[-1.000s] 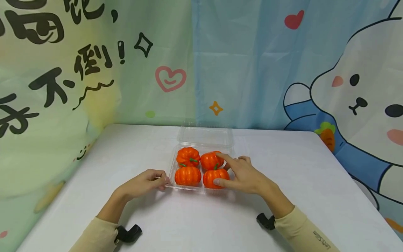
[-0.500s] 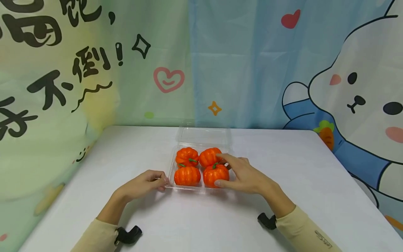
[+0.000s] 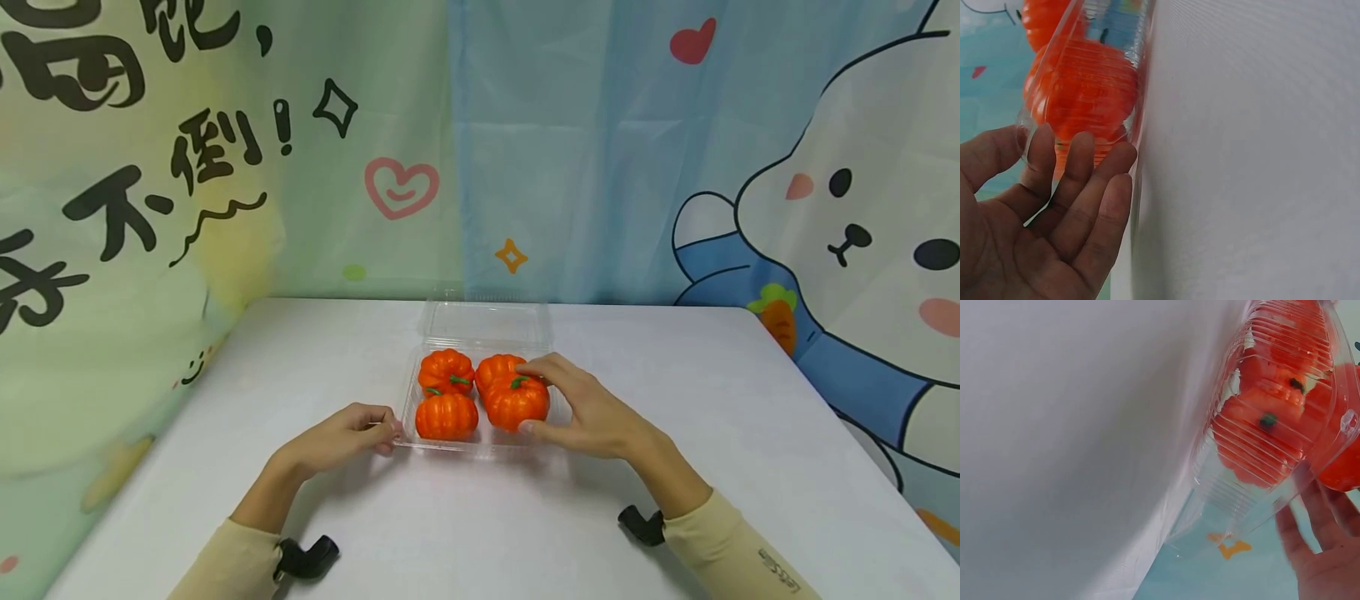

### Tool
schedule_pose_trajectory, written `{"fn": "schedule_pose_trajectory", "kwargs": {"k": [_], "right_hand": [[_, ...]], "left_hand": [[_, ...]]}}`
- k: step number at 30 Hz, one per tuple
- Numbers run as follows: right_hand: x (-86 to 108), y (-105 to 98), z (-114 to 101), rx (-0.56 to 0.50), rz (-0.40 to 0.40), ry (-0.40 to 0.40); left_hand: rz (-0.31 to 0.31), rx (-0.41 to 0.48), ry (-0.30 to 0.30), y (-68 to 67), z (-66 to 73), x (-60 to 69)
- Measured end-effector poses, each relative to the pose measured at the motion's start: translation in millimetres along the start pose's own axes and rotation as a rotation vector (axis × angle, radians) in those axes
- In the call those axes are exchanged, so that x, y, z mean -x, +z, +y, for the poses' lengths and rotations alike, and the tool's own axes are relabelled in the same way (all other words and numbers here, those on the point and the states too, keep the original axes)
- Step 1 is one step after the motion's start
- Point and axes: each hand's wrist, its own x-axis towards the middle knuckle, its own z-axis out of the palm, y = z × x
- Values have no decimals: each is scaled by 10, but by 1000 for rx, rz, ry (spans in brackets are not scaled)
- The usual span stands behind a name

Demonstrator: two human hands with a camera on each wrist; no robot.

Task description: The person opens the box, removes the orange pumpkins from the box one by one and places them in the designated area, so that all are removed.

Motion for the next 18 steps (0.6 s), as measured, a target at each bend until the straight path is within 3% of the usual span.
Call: {"fn": "schedule_pose_trajectory", "kwargs": {"k": [5, 18], "right_hand": [[-1, -29, 11, -38, 41, -64], [33, -87, 67, -109, 130, -69]], "left_hand": [[-2, 6, 6, 7, -15, -2], [-11, 23, 15, 7, -2, -15]]}}
